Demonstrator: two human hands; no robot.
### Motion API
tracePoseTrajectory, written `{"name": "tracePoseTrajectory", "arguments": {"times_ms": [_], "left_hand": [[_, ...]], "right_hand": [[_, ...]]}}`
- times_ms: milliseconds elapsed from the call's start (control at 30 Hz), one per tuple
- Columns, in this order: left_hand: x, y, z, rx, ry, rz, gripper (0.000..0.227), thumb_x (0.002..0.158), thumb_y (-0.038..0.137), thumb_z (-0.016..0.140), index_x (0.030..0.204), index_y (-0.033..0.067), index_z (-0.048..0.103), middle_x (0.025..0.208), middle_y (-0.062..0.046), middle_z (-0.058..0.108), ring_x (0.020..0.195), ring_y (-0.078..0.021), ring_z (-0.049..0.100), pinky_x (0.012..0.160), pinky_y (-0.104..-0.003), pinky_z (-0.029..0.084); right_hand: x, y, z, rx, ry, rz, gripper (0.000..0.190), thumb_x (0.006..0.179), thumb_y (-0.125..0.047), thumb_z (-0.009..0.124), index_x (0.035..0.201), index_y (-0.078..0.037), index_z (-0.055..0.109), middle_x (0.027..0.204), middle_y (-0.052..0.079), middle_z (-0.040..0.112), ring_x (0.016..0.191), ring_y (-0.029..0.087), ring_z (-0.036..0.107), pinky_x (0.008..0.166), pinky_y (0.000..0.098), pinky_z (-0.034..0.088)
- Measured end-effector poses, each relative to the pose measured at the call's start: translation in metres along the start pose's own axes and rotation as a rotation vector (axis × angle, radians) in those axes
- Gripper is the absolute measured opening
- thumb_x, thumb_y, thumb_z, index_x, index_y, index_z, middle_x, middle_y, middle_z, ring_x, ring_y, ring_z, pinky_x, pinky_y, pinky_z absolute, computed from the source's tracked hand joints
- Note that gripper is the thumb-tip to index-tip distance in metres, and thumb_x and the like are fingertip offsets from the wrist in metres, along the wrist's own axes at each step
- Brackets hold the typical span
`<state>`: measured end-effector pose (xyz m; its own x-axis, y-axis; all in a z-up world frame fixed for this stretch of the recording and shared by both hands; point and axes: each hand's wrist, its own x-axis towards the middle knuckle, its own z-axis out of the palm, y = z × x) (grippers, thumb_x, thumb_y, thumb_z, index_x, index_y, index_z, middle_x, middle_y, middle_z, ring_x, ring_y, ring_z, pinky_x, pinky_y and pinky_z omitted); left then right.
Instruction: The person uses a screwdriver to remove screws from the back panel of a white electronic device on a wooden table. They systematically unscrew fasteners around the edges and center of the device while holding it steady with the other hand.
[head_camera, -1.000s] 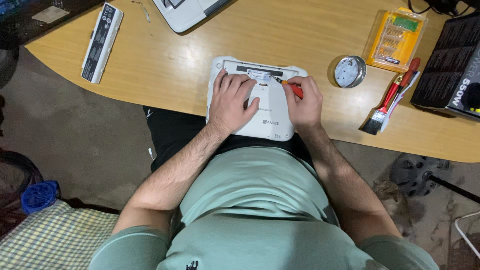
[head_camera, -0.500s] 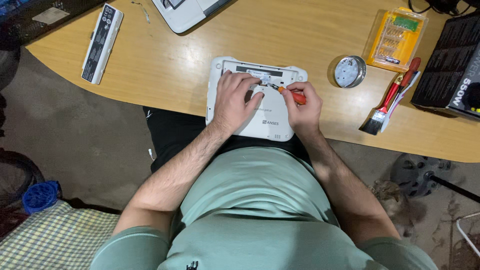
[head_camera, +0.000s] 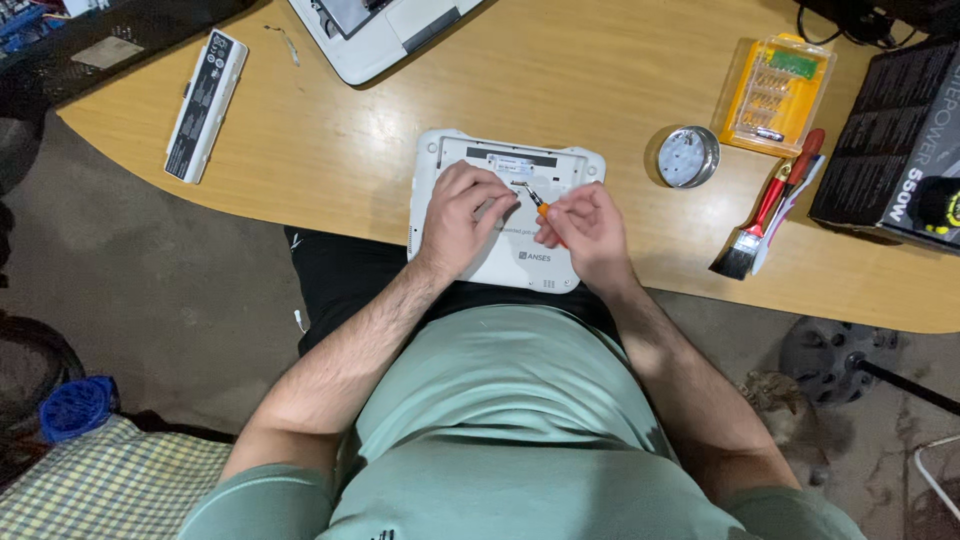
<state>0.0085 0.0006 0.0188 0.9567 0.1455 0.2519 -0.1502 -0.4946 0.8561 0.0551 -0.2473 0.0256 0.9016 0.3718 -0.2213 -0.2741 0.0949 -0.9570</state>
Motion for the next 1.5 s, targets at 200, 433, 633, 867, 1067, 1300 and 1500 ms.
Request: {"name": "tracePoseTrajectory", "arguments": {"times_ms": [200,433,633,867,1067,1300,1500], "left_hand": [[-0.006,0.011,0.011,-0.161,-0.092,-0.092,0.008,0.118,0.023,0.087,0.114,0.0176,0.091,0.105,-0.004,0.083,0.108,-0.0324,0.084,0.111,-0.054,0.067],[-0.001,0.015,0.025,-0.359,-0.232,-0.279,0.034,0.125,0.024,0.073,0.095,0.0164,0.088,0.087,-0.005,0.080,0.073,-0.0173,0.083,0.087,-0.038,0.067],[-0.007,0.008,0.038,-0.391,-0.340,-0.421,0.045,0.127,0.028,0.069,0.088,0.0131,0.085,0.074,-0.004,0.075,0.068,-0.0199,0.081,0.083,-0.037,0.066],[0.008,0.052,0.026,-0.311,-0.386,-0.443,0.023,0.122,0.026,0.075,0.126,0.0113,0.093,0.100,-0.011,0.084,0.081,-0.0174,0.072,0.080,-0.038,0.061],[0.010,0.056,0.007,-0.245,-0.388,-0.313,0.015,0.119,0.020,0.081,0.125,0.0136,0.092,0.096,-0.008,0.079,0.080,-0.0210,0.072,0.076,-0.039,0.062],[-0.018,0.029,-0.024,0.012,-0.201,-0.100,0.004,0.115,0.017,0.086,0.115,0.0164,0.089,0.091,-0.002,0.076,0.088,-0.0257,0.081,0.083,-0.040,0.067],[-0.040,-0.022,-0.054,0.359,0.080,0.039,0.016,0.109,0.034,0.094,0.115,0.0239,0.084,0.123,0.001,0.071,0.121,-0.0305,0.068,0.105,-0.052,0.052]], "right_hand": [[0.008,0.020,-0.009,-0.053,-0.176,-0.002,0.058,0.094,0.026,0.072,0.149,0.008,0.074,0.104,0.010,0.063,0.095,0.014,0.066,0.089,0.0316,0.064],[0.010,-0.015,0.007,-0.339,-0.004,-0.133,0.014,0.104,0.005,0.097,0.116,0.001,0.091,0.090,0.010,0.074,0.083,0.009,0.067,0.077,0.0245,0.062],[0.002,-0.027,0.002,-0.636,0.024,-0.295,0.019,0.099,0.004,0.100,0.113,-0.008,0.094,0.098,0.015,0.084,0.089,0.028,0.084,0.072,0.0350,0.071],[0.025,0.017,-0.083,-0.703,0.360,-0.311,0.016,0.104,0.004,0.100,0.115,-0.003,0.092,0.100,0.019,0.082,0.093,0.031,0.081,0.080,0.0388,0.071],[0.031,-0.001,-0.143,-0.824,0.594,-0.198,0.014,0.110,-0.002,0.099,0.121,0.003,0.092,0.100,0.024,0.078,0.094,0.029,0.079,0.082,0.0381,0.070],[0.046,0.001,-0.181,-1.008,0.623,-0.172,0.026,0.104,-0.017,0.110,0.124,-0.007,0.096,0.099,0.017,0.077,0.090,0.027,0.081,0.079,0.0333,0.070],[0.050,-0.043,-0.080,-0.539,0.337,-0.303,0.053,0.112,0.010,0.084,0.151,-0.002,0.050,0.131,0.022,0.061,0.096,0.025,0.074,0.090,0.0375,0.070]]}}
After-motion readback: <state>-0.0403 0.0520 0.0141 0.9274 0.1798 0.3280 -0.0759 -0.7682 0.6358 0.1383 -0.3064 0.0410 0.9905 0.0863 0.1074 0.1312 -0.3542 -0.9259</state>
